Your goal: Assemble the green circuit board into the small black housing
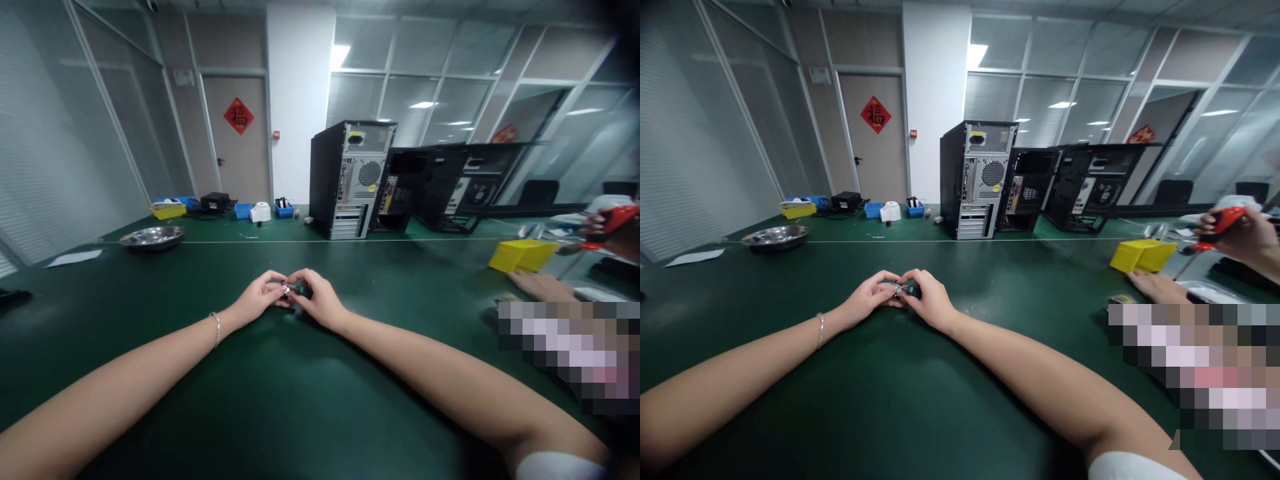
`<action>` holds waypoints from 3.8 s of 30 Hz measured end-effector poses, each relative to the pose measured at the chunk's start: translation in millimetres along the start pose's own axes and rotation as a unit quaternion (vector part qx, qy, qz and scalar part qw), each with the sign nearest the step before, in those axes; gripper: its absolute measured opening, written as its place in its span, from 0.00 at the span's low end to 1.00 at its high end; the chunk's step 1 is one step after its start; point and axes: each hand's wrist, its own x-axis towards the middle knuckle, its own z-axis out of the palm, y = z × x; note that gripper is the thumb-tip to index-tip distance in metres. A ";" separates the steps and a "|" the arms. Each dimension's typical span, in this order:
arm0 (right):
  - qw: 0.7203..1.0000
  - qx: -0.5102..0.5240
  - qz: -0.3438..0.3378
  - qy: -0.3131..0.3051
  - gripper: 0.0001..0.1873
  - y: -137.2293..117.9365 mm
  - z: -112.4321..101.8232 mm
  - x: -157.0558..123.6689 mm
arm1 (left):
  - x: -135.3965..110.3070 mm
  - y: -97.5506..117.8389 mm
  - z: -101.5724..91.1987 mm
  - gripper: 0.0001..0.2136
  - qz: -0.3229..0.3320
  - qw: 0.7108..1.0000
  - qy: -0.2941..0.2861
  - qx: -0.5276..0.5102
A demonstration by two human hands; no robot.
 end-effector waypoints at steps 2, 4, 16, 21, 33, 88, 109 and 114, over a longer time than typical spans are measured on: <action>1.000 -0.002 -0.006 0.001 0.08 -1.0 -0.4 0.1 | -0.3 0.3 1.2 0.18 0.000 1.000 0.004 0.005; 1.000 -0.005 -0.014 0.000 0.08 -2.6 -0.9 0.3 | -0.4 0.4 2.3 0.17 0.002 1.000 0.003 0.013; 0.999 0.000 -0.017 0.028 0.05 -2.5 -5.4 1.7 | 1.7 -1.7 1.4 0.13 0.045 0.998 0.013 0.052; 1.000 0.007 0.007 0.028 0.06 -1.3 -6.1 2.6 | 2.2 -0.1 -1.4 0.12 0.051 0.995 0.034 0.075; 0.998 0.012 0.065 0.002 0.08 6.2 -3.7 3.3 | 0.6 1.9 0.0 0.12 0.041 0.994 0.012 0.099; 0.988 -0.112 0.081 -0.069 0.10 -0.7 -6.9 2.7 | 1.6 -2.6 -2.9 0.12 0.093 0.971 0.089 0.200; 0.993 -0.077 0.055 -0.071 0.11 3.6 -7.0 2.3 | 1.0 -1.4 -3.5 0.13 0.054 0.987 0.086 0.126; 0.994 -0.072 0.049 -0.069 0.12 4.1 -6.9 2.0 | 0.3 -0.7 -4.1 0.13 0.044 0.990 0.083 0.109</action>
